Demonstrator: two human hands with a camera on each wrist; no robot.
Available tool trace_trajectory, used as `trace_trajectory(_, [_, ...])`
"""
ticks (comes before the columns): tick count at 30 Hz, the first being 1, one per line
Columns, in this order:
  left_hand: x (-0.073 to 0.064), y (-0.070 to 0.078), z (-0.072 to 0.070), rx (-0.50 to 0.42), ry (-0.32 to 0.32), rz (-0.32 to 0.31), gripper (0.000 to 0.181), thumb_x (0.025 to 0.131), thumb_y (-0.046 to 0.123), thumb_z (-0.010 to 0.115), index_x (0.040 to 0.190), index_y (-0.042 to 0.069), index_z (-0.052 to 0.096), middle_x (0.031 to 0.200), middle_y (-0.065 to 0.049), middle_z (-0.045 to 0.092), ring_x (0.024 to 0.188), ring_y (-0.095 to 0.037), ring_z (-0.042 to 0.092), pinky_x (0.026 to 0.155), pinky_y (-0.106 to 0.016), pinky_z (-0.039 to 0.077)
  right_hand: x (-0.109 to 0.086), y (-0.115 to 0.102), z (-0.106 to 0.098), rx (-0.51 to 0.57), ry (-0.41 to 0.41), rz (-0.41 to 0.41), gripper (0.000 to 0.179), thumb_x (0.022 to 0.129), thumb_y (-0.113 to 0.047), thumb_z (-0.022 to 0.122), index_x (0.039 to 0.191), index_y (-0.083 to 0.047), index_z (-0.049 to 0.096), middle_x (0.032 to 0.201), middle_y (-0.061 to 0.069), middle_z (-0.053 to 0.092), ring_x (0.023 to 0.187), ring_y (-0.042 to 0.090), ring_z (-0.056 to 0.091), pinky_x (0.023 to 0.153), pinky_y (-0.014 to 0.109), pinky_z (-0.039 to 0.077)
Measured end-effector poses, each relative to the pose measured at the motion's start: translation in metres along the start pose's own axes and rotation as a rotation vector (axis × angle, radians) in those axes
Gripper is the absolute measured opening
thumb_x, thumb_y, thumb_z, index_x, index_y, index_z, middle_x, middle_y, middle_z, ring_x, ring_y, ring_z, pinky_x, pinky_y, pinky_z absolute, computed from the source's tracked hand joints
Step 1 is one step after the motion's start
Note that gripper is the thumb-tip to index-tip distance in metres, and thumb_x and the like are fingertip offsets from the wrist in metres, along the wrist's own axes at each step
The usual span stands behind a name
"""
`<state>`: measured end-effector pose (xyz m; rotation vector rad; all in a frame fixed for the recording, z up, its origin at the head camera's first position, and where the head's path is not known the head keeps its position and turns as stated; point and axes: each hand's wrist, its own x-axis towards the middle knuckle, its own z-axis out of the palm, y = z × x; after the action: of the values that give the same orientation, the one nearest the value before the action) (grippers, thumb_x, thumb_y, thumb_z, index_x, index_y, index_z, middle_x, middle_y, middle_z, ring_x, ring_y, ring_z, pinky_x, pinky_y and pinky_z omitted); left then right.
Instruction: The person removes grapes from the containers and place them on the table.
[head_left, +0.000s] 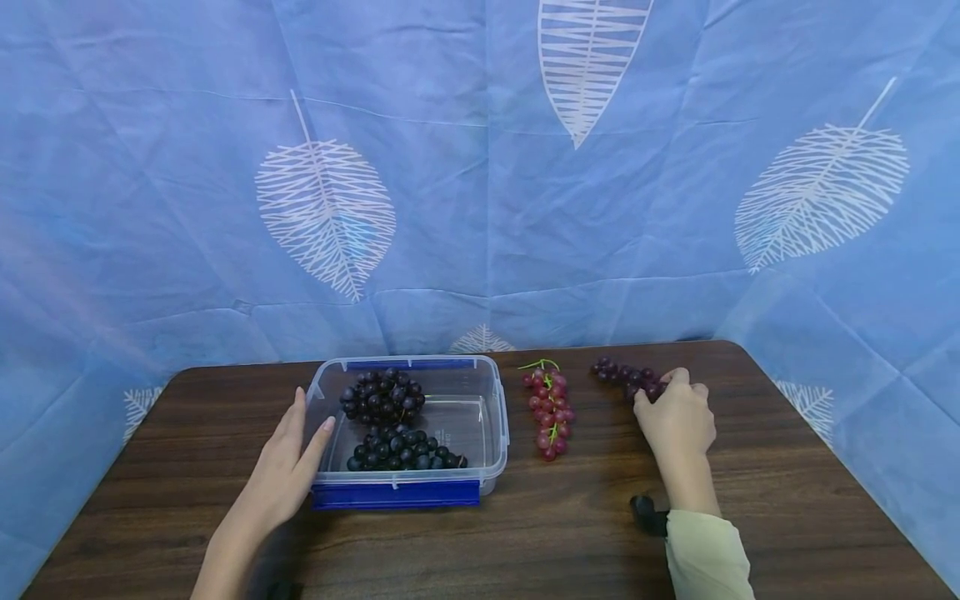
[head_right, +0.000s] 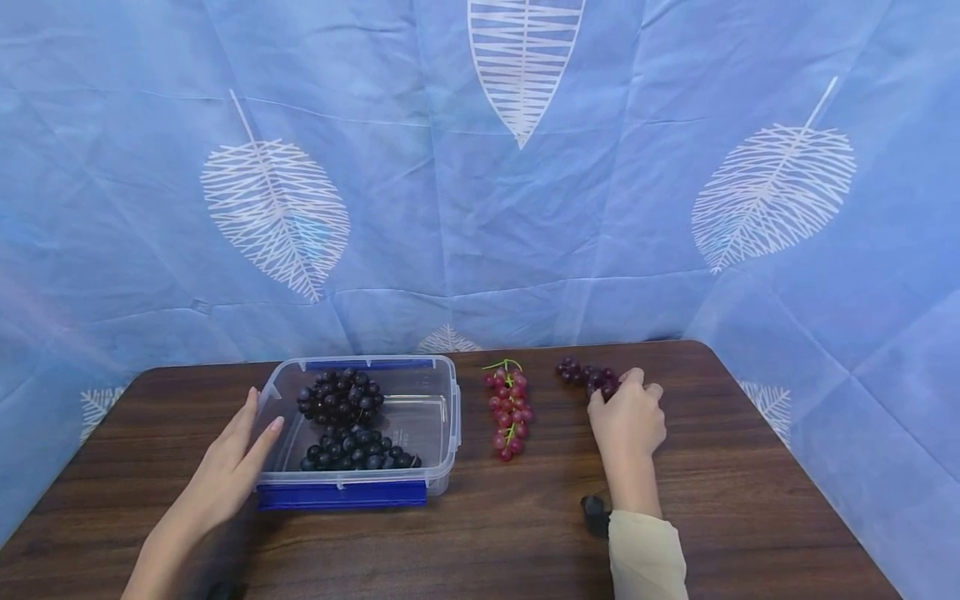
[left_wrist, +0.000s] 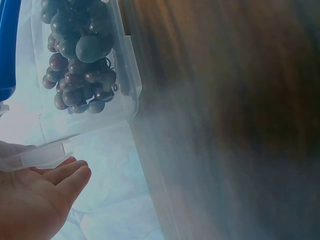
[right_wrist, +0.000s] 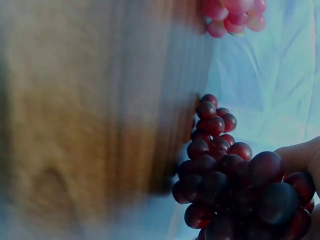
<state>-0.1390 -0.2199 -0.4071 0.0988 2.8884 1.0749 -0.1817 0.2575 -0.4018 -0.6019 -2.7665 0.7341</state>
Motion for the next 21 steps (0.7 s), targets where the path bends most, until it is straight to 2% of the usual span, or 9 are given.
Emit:
trace_trajectory(4, [0.0,0.0,0.0,0.001,-0.003,0.0,0.088,0.114,0.053,0.033,0.165,-0.006,-0.008,0.171,-0.037,0.001,0.156,-0.059,0.008,0.122,-0.074,0.014,-0.007,-0.002,0.005,-0.007,-0.007,0.012,0.05,0.101,-0.024,0.065,0.13,0.01,0.044,0.123,0.044,0.047,0.086,0.062,0.061,0.06,0.063,0.053])
trace_trajectory(9, [0.0,0.001,-0.001,0.005,-0.002,0.001,0.087,0.114,0.051,0.033,0.165,-0.006,-0.008,0.171,-0.037,0.001,0.156,-0.059,0.008,0.122,-0.074,0.014,-0.014,-0.005,0.01,-0.006,-0.041,0.027,0.066,0.101,-0.025,0.067,0.14,0.015,0.032,0.133,0.05,0.037,0.094,0.068,0.057,0.062,0.065,0.053])
trace_trajectory(18, [-0.002,0.003,-0.001,-0.003,0.005,0.006,0.088,0.114,0.053,0.033,0.165,-0.007,-0.006,0.171,-0.036,0.002,0.156,-0.058,0.008,0.123,-0.074,0.013,-0.02,-0.012,0.004,0.028,-0.158,0.039,0.082,0.097,-0.028,0.075,0.144,0.013,0.022,0.133,0.05,0.03,0.105,0.072,0.052,0.073,0.07,0.053])
trace_trajectory(21, [-0.002,0.002,-0.001,-0.005,0.009,0.012,0.088,0.114,0.053,0.033,0.165,-0.007,-0.006,0.171,-0.036,0.002,0.157,-0.058,0.008,0.123,-0.074,0.013,-0.02,-0.013,-0.001,0.027,-0.207,0.028,0.087,0.097,-0.028,0.076,0.149,0.011,0.018,0.136,0.051,0.026,0.102,0.071,0.053,0.075,0.069,0.053])
